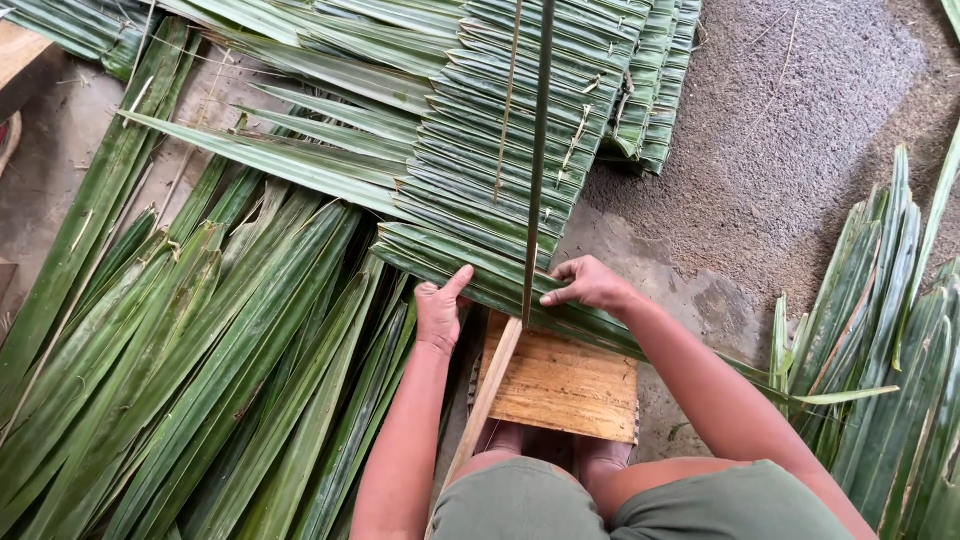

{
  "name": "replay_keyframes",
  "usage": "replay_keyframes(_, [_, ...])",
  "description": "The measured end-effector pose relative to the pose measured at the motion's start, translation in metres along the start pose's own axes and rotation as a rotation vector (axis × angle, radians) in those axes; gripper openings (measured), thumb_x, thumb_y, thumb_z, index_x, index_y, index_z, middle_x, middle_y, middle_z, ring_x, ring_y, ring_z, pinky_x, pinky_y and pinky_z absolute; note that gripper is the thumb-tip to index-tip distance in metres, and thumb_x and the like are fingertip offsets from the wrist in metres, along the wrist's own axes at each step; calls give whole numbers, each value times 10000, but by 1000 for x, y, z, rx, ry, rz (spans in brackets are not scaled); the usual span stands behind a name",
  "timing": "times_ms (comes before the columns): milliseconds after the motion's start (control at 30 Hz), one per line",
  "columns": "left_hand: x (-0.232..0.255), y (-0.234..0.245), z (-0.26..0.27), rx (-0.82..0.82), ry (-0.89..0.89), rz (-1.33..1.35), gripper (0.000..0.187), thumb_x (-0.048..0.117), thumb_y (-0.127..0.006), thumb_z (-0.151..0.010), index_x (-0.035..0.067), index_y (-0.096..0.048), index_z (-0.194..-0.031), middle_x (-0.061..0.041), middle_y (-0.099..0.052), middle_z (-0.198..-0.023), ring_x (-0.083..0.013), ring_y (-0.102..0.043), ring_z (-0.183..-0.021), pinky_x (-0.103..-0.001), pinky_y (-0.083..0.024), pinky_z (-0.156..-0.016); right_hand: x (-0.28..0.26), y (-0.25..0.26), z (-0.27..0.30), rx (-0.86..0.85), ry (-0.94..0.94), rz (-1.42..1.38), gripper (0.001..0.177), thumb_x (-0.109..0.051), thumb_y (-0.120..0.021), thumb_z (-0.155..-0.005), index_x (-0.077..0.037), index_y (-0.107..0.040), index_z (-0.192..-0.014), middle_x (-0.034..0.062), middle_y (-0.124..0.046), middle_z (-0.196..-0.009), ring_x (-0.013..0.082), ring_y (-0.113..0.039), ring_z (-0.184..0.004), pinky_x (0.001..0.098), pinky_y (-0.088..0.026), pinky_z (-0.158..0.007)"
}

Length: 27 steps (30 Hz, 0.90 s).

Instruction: Weaving palm leaves onto a wooden stick to create a thatched panel

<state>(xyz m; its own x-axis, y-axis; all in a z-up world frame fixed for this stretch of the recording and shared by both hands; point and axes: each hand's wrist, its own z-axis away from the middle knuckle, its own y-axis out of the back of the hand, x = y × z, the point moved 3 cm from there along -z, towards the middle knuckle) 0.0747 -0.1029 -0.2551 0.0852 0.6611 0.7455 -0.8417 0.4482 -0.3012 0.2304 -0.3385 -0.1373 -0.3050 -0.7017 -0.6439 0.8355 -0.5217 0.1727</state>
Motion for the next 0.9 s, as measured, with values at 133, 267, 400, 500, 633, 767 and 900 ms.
replay_keyframes(133, [20, -12, 0, -18, 7, -19, 219, -10, -909, -722, 28, -774, -889, -77, -735, -764, -177, -729, -635, -373, -648, -599, 4, 0, -12, 40, 13, 66, 356, -385, -982, -591, -230, -829, -872, -29, -734, -644, 105, -663, -630, 240, -475, -601])
replay_keyframes(267, [27, -17, 7, -12, 13, -14, 217, 3, -916, -727, 15, -766, -884, -104, -736, -772, -199, -730, -633, -406, -645, -591, 4, 0, -13, 69, 7, 88, 336, -384, -973, -589, -226, -828, -847, -30, -730, -642, 108, -663, -641, 239, -474, -609])
replay_keyframes(400, [-13, 9, -26, -4, 10, -11, 218, 22, -924, -735, 12, -762, -881, -112, -733, -773, -219, -735, -631, -423, -645, -589, 23, -1, -31, 74, 12, 105, 344, -390, -977, -584, -218, -828, -841, -20, -727, -642, 120, -663, -651, 244, -476, -623])
replay_keyframes(500, [-21, 14, -32, -7, 11, -17, 220, 26, -923, -734, 14, -761, -882, -105, -732, -776, -213, -729, -631, -428, -644, -585, 21, 0, -29, 76, 9, 122, 352, -394, -977, -576, -217, -822, -838, -27, -730, -642, 118, -667, -655, 243, -485, -623])
replay_keyframes(633, [2, -1, -13, -5, 6, -7, 224, 23, -929, -726, 12, -764, -876, -111, -730, -775, -221, -728, -631, -440, -642, -582, 7, -2, -13, 81, 3, 89, 339, -386, -970, -584, -214, -818, -833, -42, -734, -642, 102, -665, -659, 225, -479, -623])
replay_keyframes(767, [2, -2, -12, -2, 9, -11, 233, 30, -936, -717, 9, -758, -866, -107, -723, -764, -220, -719, -624, -440, -631, -578, 10, -2, -16, 83, -4, 111, 321, -393, -961, -599, -231, -822, -839, -42, -746, -666, 104, -682, -688, 234, -502, -660])
replay_keyframes(900, [-17, 11, -29, 1, 10, -35, 234, 36, -937, -723, 17, -761, -876, -108, -731, -774, -214, -725, -639, -438, -636, -593, -3, -3, -4, 97, -14, 101, 298, -389, -953, -608, -237, -819, -826, -55, -742, -653, 94, -681, -679, 224, -498, -654])
